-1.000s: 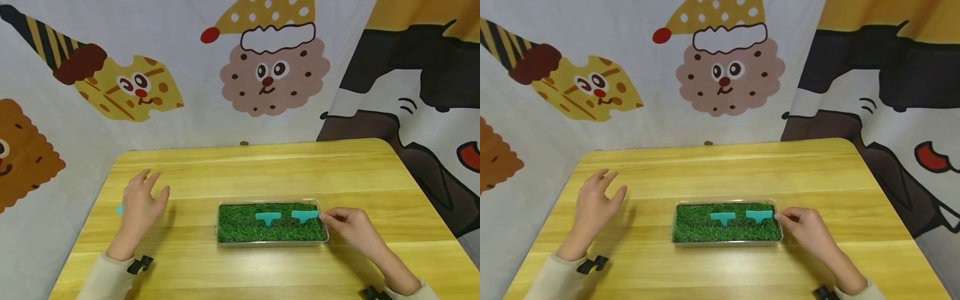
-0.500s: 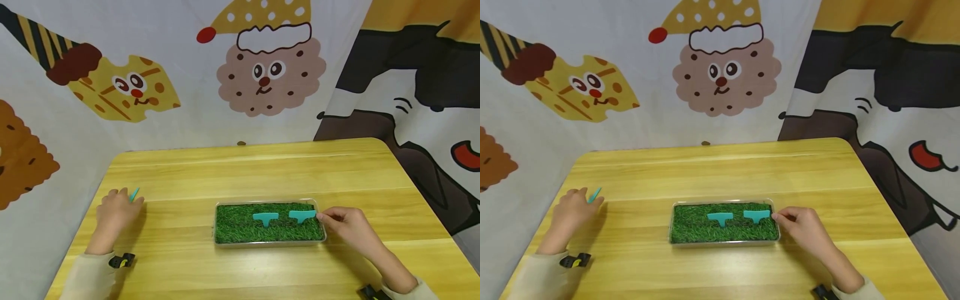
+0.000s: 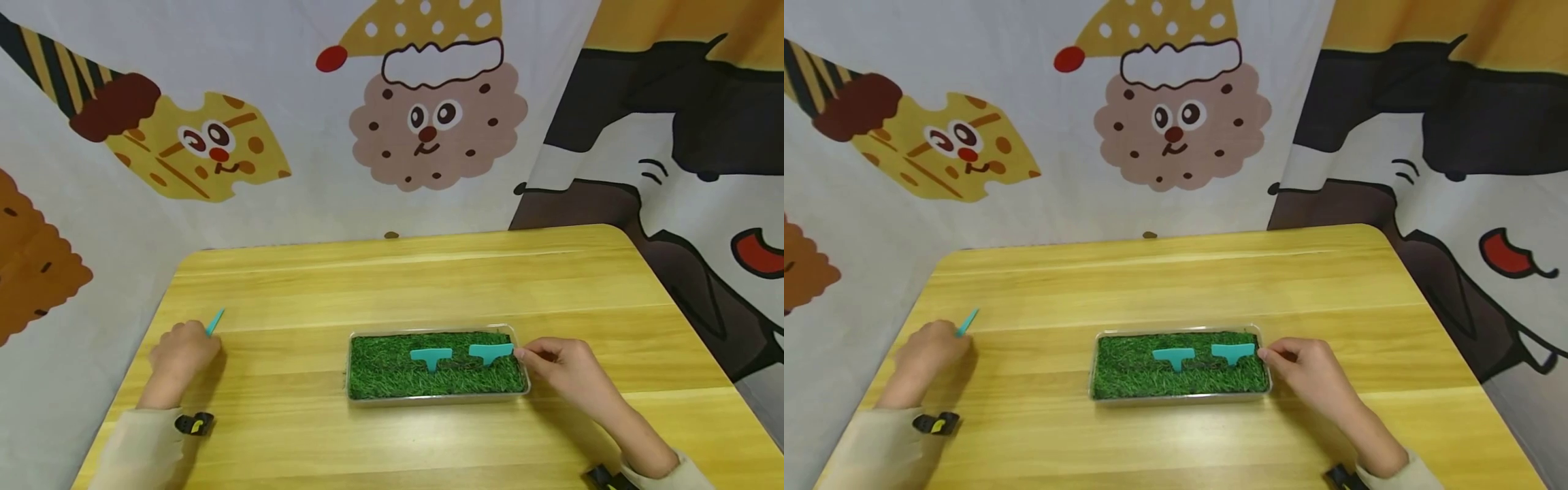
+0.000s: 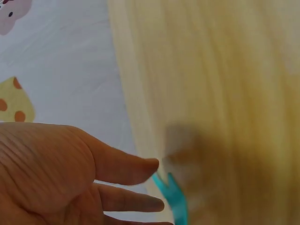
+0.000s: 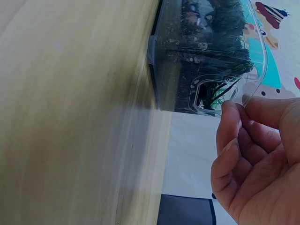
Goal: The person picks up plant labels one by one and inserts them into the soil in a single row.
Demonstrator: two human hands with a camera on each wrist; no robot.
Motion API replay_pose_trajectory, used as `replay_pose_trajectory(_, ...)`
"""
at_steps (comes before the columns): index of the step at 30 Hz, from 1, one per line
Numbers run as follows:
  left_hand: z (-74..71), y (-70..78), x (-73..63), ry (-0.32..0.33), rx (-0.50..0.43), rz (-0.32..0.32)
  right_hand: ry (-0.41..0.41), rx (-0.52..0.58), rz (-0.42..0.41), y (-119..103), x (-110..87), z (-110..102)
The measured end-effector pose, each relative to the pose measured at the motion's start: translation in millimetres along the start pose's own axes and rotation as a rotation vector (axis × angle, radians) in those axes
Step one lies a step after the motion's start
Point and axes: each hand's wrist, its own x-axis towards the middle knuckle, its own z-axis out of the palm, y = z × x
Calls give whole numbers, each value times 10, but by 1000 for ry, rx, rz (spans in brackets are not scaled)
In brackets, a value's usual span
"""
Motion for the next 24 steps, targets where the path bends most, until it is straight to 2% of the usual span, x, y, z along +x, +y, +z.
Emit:
replay_pose_trajectory(12, 114, 25, 62, 36, 15, 55, 10, -1, -4, 2, -6, 10)
replay_pose_trajectory(20, 204, 103, 61, 153, -34, 139, 19, -7, -18, 1, 0, 7)
replay_pose_trajectory(24, 246, 129, 56, 179, -97, 156, 21, -12, -21, -4, 5, 6)
